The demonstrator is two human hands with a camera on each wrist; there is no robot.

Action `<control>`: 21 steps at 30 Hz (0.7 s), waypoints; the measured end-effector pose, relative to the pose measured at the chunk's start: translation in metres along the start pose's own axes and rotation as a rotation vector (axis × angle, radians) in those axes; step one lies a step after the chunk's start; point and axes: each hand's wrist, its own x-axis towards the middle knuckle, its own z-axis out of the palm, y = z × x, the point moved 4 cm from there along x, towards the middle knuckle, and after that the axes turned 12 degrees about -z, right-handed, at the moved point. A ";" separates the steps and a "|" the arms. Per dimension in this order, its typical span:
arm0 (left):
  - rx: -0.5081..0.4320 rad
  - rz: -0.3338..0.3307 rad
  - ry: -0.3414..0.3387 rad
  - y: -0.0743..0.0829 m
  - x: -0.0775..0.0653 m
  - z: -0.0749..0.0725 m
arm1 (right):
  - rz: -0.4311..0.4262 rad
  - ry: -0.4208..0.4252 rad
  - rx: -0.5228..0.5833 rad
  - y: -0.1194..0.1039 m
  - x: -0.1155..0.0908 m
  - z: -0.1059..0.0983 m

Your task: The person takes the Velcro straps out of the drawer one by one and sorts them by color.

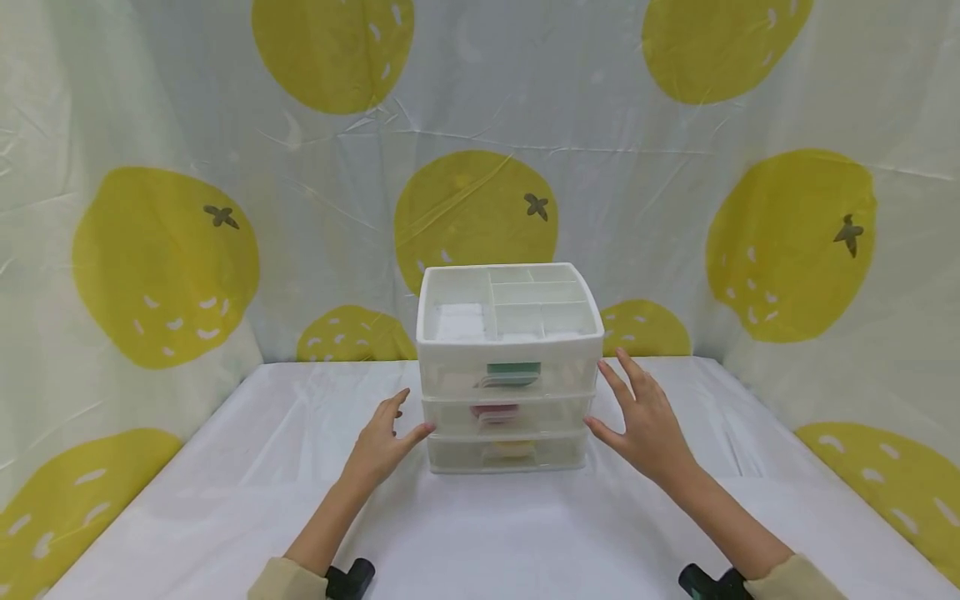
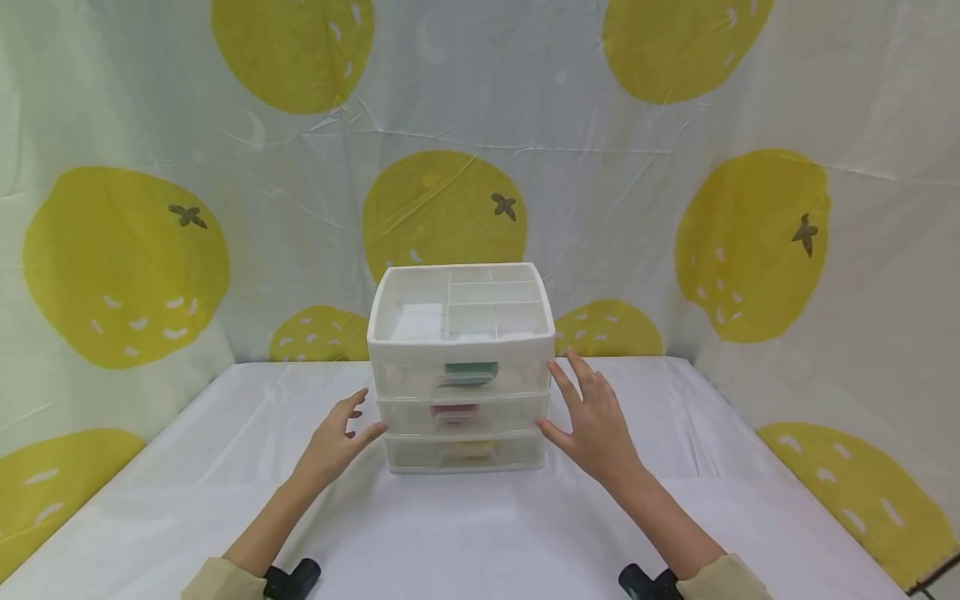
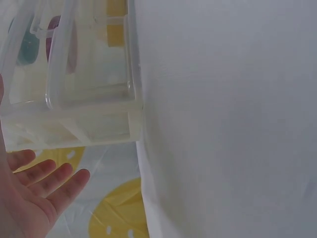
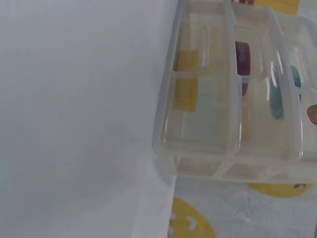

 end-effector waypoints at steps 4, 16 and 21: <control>-0.054 0.000 -0.004 0.003 0.001 0.003 | -0.023 0.033 -0.007 -0.004 0.005 0.002; -0.185 0.014 0.009 0.010 0.003 0.016 | -0.026 0.066 -0.028 -0.011 0.014 0.008; -0.214 0.010 0.013 0.011 0.004 0.019 | -0.056 0.084 -0.057 -0.012 0.018 0.013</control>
